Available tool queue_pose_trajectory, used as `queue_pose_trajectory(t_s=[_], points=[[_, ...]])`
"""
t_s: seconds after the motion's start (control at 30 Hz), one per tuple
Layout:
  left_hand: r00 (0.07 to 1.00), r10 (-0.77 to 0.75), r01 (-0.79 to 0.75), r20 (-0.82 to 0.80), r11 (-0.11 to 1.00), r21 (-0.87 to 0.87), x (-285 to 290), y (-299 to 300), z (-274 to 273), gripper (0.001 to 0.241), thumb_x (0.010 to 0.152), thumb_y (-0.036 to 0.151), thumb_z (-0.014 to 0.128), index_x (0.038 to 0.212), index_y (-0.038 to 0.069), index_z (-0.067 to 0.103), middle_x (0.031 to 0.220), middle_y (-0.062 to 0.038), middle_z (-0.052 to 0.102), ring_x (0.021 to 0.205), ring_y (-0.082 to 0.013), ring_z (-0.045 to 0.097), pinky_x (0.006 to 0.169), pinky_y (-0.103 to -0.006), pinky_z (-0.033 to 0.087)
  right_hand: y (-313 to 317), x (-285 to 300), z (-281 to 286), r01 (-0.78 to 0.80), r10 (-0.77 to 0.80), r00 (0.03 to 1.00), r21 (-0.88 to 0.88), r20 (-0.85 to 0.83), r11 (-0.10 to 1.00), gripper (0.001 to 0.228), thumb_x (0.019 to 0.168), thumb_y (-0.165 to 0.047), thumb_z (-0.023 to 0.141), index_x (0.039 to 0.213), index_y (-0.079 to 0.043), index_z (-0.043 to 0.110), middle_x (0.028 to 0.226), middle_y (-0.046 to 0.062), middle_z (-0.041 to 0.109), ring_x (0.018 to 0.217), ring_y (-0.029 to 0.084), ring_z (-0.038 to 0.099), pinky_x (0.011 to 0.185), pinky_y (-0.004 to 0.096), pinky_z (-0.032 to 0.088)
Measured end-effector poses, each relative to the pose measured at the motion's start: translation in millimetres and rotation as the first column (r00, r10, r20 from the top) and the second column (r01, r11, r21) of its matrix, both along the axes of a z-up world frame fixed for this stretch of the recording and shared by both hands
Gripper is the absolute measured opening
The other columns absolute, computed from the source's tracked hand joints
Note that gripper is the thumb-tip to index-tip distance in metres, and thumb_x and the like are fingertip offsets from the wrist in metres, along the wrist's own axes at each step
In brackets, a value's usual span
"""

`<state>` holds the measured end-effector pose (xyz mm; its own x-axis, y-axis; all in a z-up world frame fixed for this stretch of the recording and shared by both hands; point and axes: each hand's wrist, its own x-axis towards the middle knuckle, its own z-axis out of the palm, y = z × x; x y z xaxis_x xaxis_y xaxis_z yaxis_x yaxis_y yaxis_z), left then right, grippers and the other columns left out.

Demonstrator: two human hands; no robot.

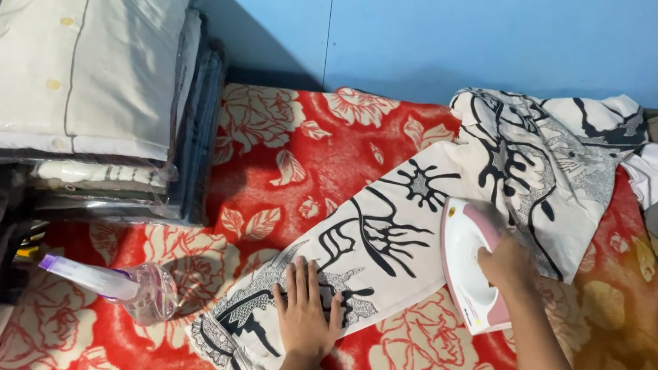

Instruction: The person irons a white garment with a black pattern on a red floral surface. They use a pink and white iron to smooth the fabric, moving it back and forth while holding the garment in place with their other hand. A spray bottle is visible nearby.

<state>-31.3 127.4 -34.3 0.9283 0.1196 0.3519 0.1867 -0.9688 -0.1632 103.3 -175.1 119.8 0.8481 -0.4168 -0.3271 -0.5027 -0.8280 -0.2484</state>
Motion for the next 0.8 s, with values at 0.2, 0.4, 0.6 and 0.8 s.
queue_pose_trajectory(t_s=[0.2,0.4,0.6,0.8], points=[[1.0,-0.011,0.01,-0.028,0.999,-0.052,0,-1,5,0.084,0.101,0.067,0.016,0.166,0.014,0.013,0.174,-0.008,0.012,0.162,-0.0271,0.008,0.129,-0.0493,0.007,4,-2,16,-0.041,0.041,0.997,0.006,-0.071,0.999,0.044,0.094,-0.023,0.061,0.136,-0.009,0.059,0.119,0.018,0.068,0.098,0.035,0.072,0.074,0.044,0.063],[0.985,-0.123,0.063,-0.123,0.911,-0.408,2,-1,16,0.079,0.103,0.061,0.019,0.164,0.01,0.016,0.172,-0.012,0.013,0.158,-0.0311,0.008,0.123,-0.055,0.007,-13,-14,-7,0.001,-0.004,0.998,-0.04,-0.058,0.999,0.045,0.095,-0.028,0.064,0.133,-0.004,0.057,0.123,0.023,0.07,0.11,0.043,0.069,0.092,0.056,0.053],[0.983,-0.125,0.057,-0.136,0.906,-0.419,1,-1,16,0.079,0.104,0.062,0.017,0.164,0.01,0.016,0.172,-0.011,0.013,0.158,-0.0298,0.009,0.123,-0.0546,0.007,-5,-27,14,-0.115,0.119,0.987,0.049,-0.109,0.992,0.039,0.097,-0.016,0.064,0.133,-0.003,0.057,0.096,0.015,0.071,0.058,0.019,0.067,0.046,0.027,0.058],[0.977,-0.144,0.04,-0.158,0.849,-0.527,2,-1,24,0.079,0.103,0.06,0.021,0.164,0.01,0.018,0.172,-0.012,0.012,0.159,-0.0297,0.007,0.123,-0.0557,0.005,-18,-24,-12,-0.101,0.096,0.993,-0.065,-0.076,0.993,0.04,0.092,-0.029,0.065,0.124,-0.006,0.06,0.115,0.021,0.073,0.103,0.043,0.071,0.08,0.053,0.056]])
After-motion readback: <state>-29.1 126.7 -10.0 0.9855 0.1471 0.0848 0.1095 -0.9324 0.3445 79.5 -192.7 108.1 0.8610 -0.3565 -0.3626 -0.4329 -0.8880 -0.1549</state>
